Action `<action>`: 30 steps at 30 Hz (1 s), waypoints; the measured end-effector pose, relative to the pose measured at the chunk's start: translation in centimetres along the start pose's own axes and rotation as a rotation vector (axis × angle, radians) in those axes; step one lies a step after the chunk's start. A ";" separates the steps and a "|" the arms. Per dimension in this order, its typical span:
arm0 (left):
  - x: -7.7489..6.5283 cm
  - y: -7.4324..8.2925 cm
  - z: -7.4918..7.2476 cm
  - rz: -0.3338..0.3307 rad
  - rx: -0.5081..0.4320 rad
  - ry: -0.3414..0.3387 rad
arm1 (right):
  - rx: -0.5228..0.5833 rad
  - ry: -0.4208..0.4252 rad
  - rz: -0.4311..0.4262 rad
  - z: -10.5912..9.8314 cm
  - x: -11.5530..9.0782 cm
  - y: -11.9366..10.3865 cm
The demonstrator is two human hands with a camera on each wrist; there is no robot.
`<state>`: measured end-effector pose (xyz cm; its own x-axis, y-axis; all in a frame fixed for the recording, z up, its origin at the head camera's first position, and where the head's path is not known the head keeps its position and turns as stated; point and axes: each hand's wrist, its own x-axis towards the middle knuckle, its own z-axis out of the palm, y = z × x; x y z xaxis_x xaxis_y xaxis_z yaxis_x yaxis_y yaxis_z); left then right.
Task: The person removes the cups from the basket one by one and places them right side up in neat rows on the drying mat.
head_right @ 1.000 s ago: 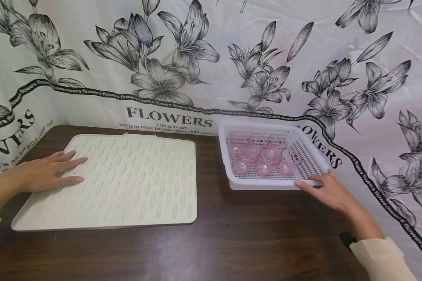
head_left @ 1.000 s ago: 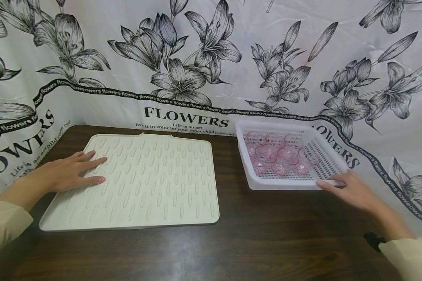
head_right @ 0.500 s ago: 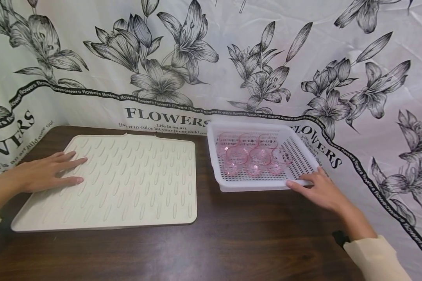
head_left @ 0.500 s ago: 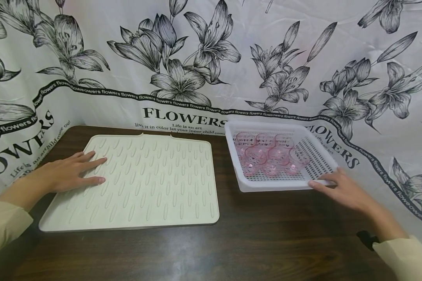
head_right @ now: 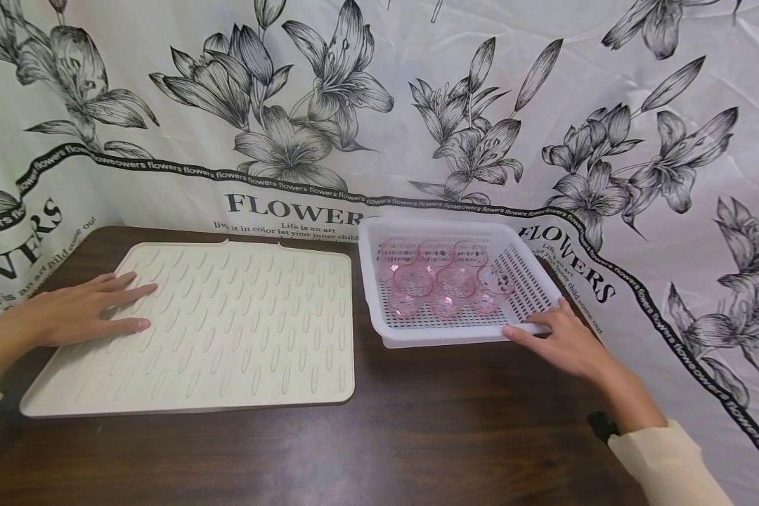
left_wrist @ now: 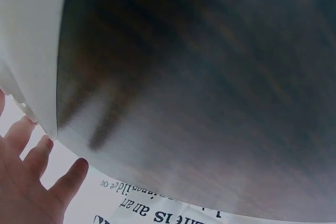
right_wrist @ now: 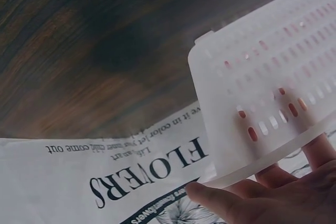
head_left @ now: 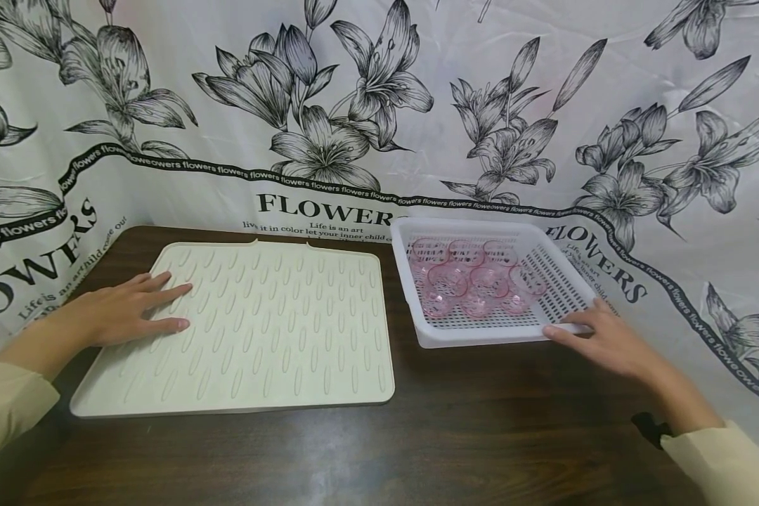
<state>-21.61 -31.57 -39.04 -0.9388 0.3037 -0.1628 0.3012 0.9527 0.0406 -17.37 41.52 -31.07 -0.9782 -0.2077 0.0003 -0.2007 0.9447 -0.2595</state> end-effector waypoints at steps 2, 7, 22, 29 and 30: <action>0.0 0.0 0.0 0.003 -0.002 0.001 | -0.010 0.001 0.002 0.1 0.0 -0.2; -0.1 0.0 0.0 0.002 -0.006 -0.004 | -0.028 0.009 -0.003 0.2 0.2 -0.5; -0.1 0.0 -0.2 0.003 -0.008 -0.005 | -0.054 -0.052 -0.003 0.0 0.4 -2.0; 0.0 0.0 -0.1 0.007 -0.006 -0.008 | -0.095 -0.077 -0.014 -1.9 1.5 -2.6; 0.0 -0.1 -0.1 0.005 -0.006 -0.009 | -0.096 -0.075 -0.023 -2.2 1.7 -2.8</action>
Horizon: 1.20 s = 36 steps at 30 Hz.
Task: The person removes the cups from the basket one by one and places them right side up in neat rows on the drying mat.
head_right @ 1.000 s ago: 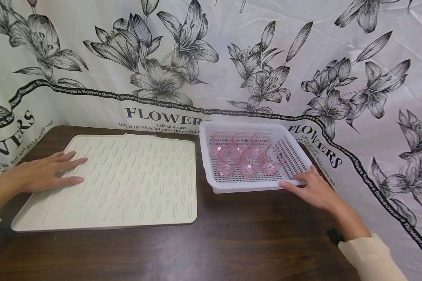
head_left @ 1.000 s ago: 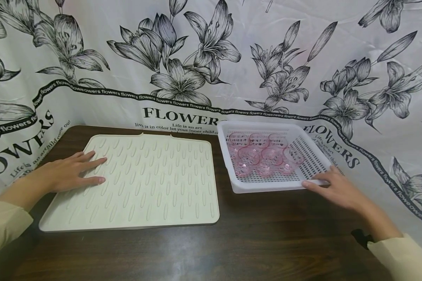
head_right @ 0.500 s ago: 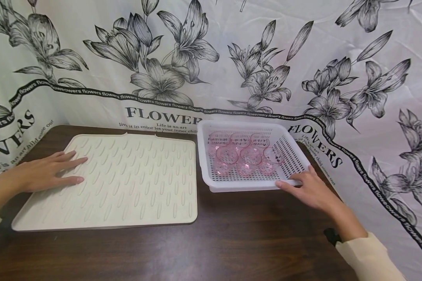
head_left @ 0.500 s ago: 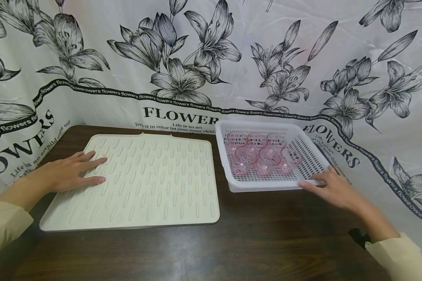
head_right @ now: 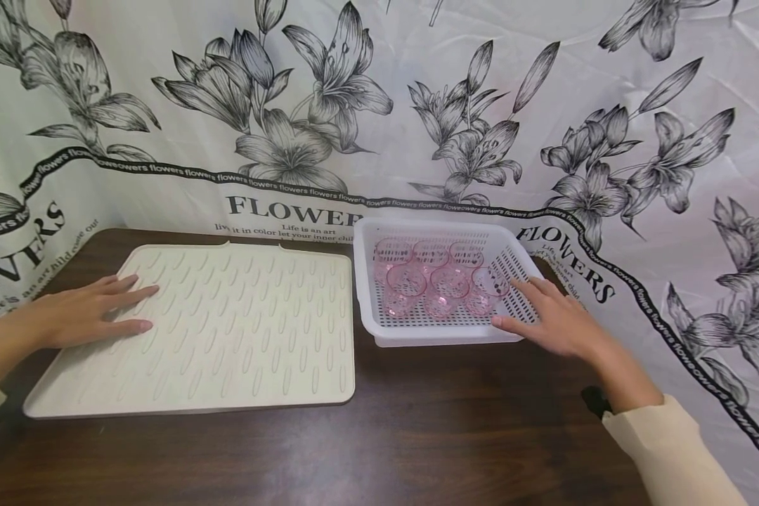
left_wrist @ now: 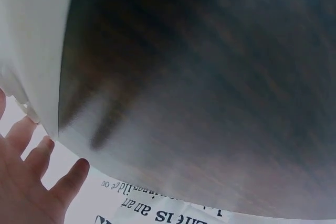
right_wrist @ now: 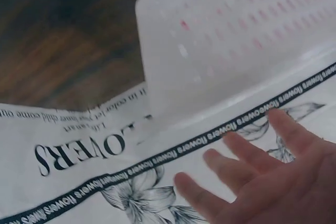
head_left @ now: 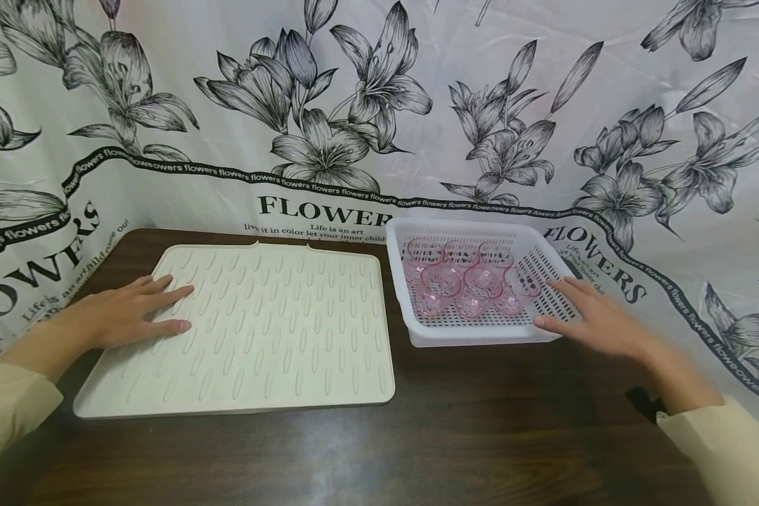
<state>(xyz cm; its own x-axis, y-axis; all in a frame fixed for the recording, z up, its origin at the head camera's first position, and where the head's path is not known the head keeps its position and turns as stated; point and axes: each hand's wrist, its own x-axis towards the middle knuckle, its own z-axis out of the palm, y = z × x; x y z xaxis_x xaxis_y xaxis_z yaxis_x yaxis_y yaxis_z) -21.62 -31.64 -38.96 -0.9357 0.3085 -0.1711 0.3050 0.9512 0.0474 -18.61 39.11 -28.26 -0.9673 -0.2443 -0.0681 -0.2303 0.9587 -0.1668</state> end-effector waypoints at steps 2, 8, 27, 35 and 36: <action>0.0 0.0 0.1 -0.001 -0.001 0.001 | -0.004 0.003 -0.022 -0.5 0.6 -0.2; -0.1 0.0 0.2 -0.007 -0.005 0.002 | 0.049 0.011 -0.100 -1.4 2.6 -0.7; -0.2 0.2 -0.1 -0.011 0.008 -0.012 | 0.413 -0.161 -0.124 -3.6 5.9 -0.1; -0.2 0.2 -0.2 -0.010 -0.002 -0.005 | 0.455 -0.183 -0.071 -3.4 6.7 1.0; -0.2 0.2 -0.2 -0.009 -0.002 -0.004 | 0.461 -0.187 -0.066 -3.4 6.8 1.2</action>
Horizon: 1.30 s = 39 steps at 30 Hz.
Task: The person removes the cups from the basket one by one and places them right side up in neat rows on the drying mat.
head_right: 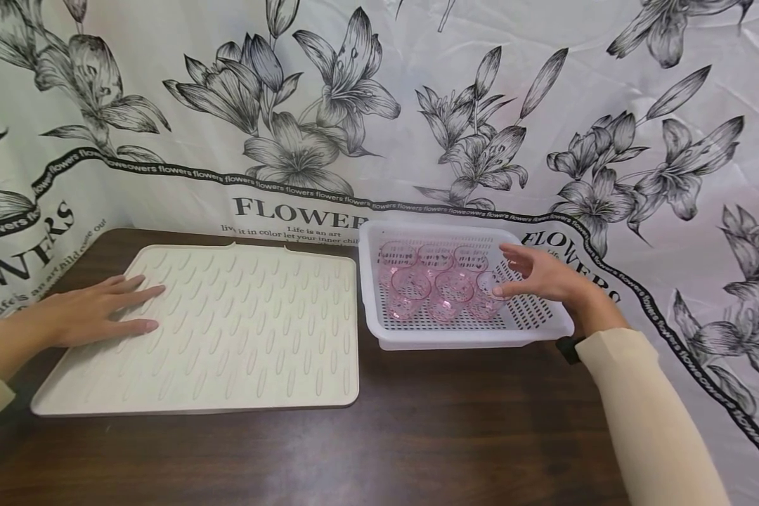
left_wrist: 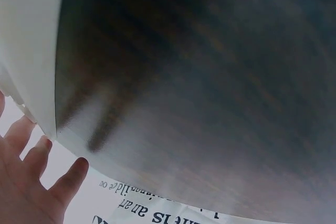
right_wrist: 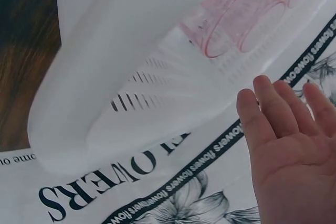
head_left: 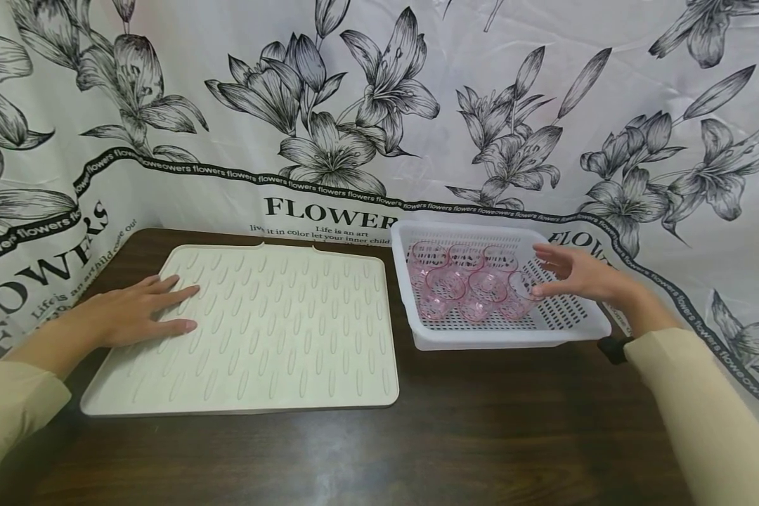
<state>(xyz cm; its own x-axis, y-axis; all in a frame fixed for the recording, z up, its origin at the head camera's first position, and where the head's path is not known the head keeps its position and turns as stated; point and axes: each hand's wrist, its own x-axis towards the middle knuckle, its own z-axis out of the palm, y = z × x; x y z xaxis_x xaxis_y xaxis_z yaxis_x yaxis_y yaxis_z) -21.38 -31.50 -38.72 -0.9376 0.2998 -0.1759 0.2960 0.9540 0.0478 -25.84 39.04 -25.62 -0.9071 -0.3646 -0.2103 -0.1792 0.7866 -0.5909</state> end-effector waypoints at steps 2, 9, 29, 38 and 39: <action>0.0 0.1 0.0 0.004 0.002 0.002 | 0.010 -0.005 0.010 0.0 0.1 0.3; -0.1 0.1 -0.1 -0.001 0.007 0.001 | 0.016 -0.003 0.051 0.0 0.6 0.8; 0.0 0.2 -0.2 -0.003 -0.001 -0.003 | -0.073 -0.082 0.114 0.6 2.1 1.7; -0.2 0.3 -0.3 0.000 -0.004 0.000 | -0.122 -0.104 0.159 0.8 2.3 1.7; -0.2 0.3 -0.3 -0.001 -0.004 -0.001 | -0.126 -0.103 0.157 0.9 2.3 1.8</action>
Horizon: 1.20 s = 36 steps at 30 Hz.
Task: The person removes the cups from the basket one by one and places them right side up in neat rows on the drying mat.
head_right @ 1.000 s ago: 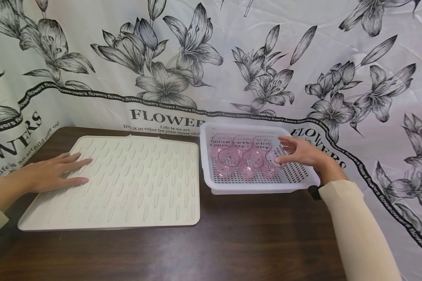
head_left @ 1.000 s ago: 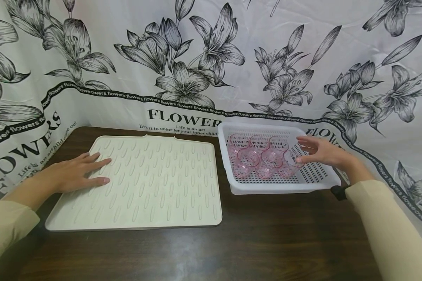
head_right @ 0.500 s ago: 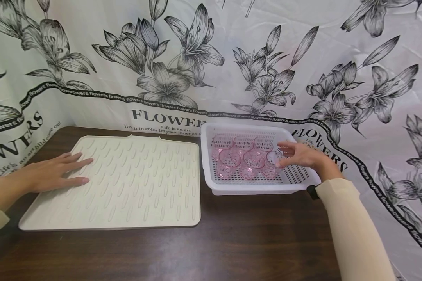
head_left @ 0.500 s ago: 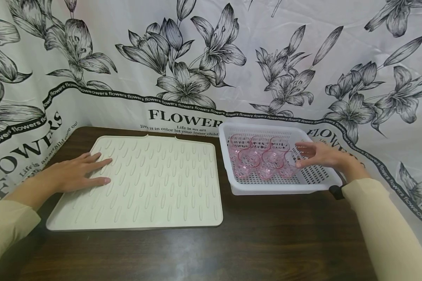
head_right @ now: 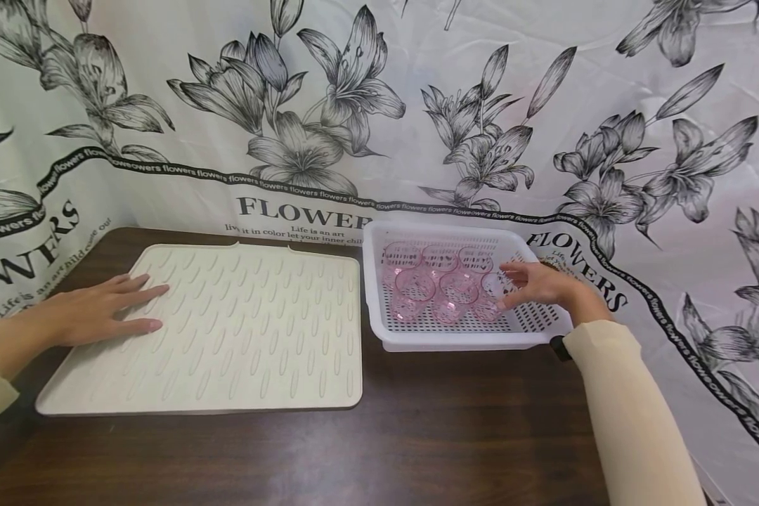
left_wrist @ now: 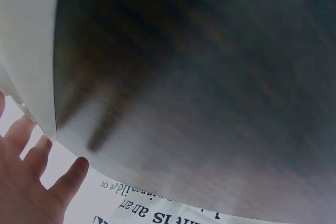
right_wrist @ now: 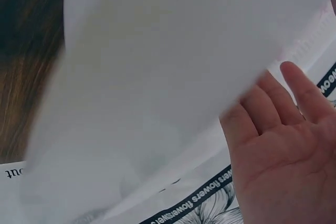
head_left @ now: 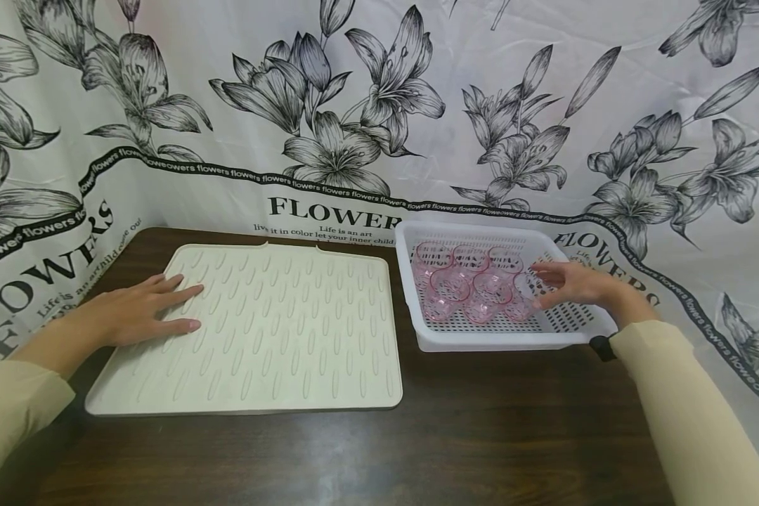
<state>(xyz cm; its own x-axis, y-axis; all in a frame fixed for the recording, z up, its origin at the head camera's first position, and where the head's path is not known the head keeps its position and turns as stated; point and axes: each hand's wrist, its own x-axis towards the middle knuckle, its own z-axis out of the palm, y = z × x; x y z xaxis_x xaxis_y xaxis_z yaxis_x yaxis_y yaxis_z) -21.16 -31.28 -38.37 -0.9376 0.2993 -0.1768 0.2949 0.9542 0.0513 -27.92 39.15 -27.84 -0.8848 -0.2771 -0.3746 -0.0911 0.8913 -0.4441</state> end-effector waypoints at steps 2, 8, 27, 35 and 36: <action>0.0 0.0 0.0 -0.001 0.002 0.000 | -0.016 0.006 -0.010 0.1 0.0 0.0; 0.1 0.0 0.1 0.001 0.001 0.001 | -0.062 0.014 -0.010 0.2 0.3 -0.1; 0.0 0.0 0.0 -0.005 -0.006 -0.001 | -0.101 -0.050 -0.020 -0.7 0.9 -1.2; 0.0 0.0 0.1 -0.005 -0.008 -0.002 | -0.124 -0.064 0.011 -1.0 1.3 -1.5; 0.0 0.0 0.1 -0.004 -0.007 -0.001 | -0.126 -0.064 0.019 -1.0 1.4 -1.5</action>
<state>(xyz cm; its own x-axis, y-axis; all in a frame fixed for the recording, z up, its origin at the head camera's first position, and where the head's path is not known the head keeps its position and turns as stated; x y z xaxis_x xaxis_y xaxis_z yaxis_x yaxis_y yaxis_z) -21.13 -31.24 -38.42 -0.9386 0.2957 -0.1778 0.2900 0.9553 0.0577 -29.43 37.82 -26.92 -0.8566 -0.2783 -0.4345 -0.1349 0.9336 -0.3320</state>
